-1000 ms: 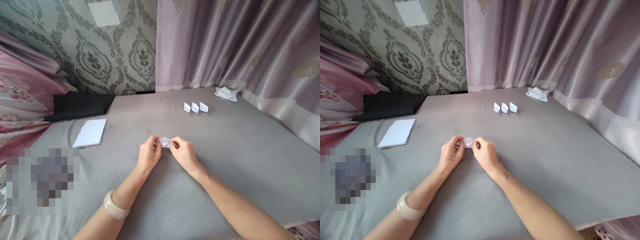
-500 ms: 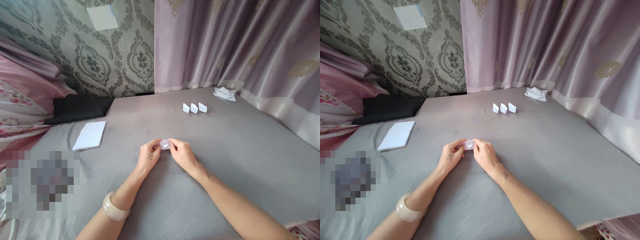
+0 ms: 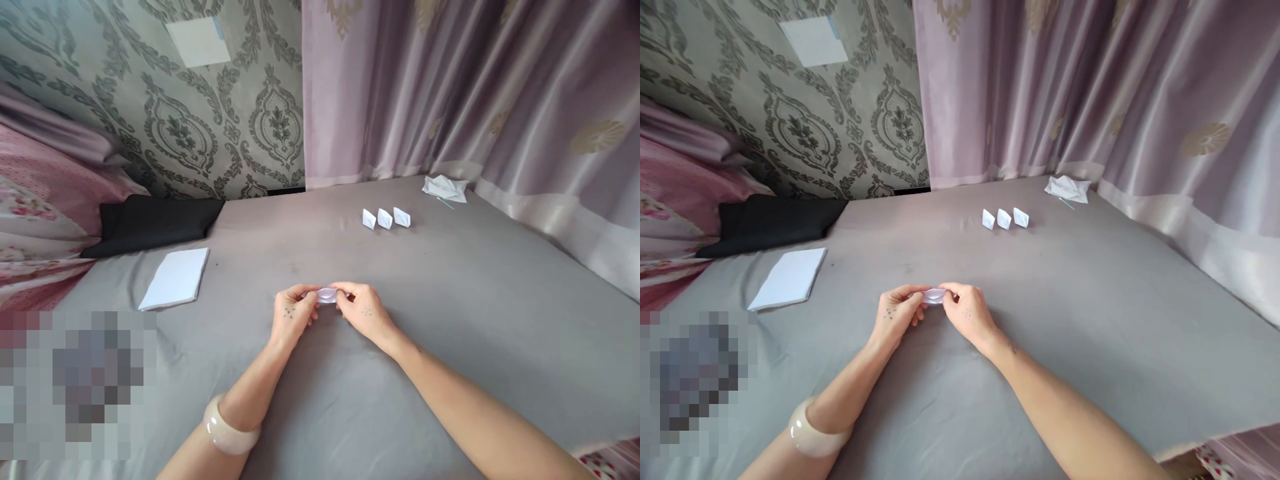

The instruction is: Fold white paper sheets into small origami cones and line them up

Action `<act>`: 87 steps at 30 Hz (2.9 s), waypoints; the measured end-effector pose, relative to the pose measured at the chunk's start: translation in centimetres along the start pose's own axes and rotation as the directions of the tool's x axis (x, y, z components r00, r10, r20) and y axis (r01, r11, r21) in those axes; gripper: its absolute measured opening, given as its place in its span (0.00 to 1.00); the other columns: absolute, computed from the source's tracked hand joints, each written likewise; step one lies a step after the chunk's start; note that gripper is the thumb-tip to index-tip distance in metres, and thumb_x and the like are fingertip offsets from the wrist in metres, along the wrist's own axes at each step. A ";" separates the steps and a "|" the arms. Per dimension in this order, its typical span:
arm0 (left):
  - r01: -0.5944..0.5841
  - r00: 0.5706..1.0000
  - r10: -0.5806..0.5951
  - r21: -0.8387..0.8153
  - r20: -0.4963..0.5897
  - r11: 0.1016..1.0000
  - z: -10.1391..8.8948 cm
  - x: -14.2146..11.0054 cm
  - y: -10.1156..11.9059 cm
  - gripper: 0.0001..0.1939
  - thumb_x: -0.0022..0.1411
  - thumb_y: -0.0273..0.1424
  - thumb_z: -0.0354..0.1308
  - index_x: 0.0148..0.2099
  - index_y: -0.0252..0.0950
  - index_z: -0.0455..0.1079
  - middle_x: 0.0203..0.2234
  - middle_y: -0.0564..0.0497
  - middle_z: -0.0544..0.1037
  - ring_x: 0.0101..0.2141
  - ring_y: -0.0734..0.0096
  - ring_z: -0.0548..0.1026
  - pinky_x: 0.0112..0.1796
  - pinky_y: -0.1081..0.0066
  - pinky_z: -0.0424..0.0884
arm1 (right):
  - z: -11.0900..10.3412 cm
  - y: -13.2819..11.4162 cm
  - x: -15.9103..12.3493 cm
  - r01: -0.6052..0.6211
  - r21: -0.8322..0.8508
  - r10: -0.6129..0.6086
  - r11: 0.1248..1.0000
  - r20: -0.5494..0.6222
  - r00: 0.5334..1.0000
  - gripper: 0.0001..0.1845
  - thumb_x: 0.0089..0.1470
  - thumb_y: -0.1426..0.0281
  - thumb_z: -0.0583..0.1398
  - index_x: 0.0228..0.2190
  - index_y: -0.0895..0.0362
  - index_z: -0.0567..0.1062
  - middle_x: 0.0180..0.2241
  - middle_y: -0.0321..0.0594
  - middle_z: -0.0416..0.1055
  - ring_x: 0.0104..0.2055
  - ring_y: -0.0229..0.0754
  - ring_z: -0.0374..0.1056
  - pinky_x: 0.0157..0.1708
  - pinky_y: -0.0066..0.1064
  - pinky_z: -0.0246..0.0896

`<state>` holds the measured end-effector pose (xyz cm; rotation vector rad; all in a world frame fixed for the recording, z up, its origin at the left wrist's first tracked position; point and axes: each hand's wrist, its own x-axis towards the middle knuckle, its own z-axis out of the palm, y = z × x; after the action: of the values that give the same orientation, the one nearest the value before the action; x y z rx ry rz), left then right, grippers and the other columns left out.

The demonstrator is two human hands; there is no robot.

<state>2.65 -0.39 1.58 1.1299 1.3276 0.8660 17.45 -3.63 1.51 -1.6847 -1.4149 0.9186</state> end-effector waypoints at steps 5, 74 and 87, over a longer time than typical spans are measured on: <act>0.000 1.000 0.000 0.005 0.005 1.000 -0.1 0.0 0.1 0.16 0.47 0.28 0.52 0.36 0.30 0.76 0.16 0.55 0.71 0.14 0.80 0.64 0.15 0.79 0.58 | 0.1 0.2 0.1 0.009 -0.017 -0.010 1.000 -0.007 1.000 0.19 0.53 0.68 0.52 0.42 0.57 0.78 0.22 0.36 0.74 0.19 0.35 0.64 0.23 0.26 0.59; 0.165 0.986 -0.165 0.199 -0.018 0.966 0.1 0.5 0.4 0.07 0.47 0.29 0.53 0.27 0.33 0.71 0.11 0.59 0.62 0.10 0.83 0.55 0.12 0.80 0.47 | 0.8 -0.7 1.0 -0.338 0.092 0.313 0.937 0.215 0.925 0.07 0.44 0.75 0.59 0.30 0.58 0.75 0.15 0.32 0.67 0.14 0.31 0.59 0.09 0.20 0.48; 0.108 0.978 -0.143 0.219 0.151 0.970 -1.0 0.1 0.9 0.11 0.47 0.28 0.53 0.35 0.33 0.72 0.16 0.57 0.67 0.12 0.82 0.60 0.13 0.80 0.52 | -0.4 -1.1 1.1 -0.363 0.155 0.307 0.919 0.300 0.903 0.06 0.45 0.77 0.57 0.28 0.61 0.75 0.17 0.32 0.68 0.15 0.29 0.59 0.10 0.20 0.51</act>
<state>1.78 0.11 2.49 1.2378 1.3587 0.5352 17.44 -2.45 2.61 -1.7205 -1.1592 1.4878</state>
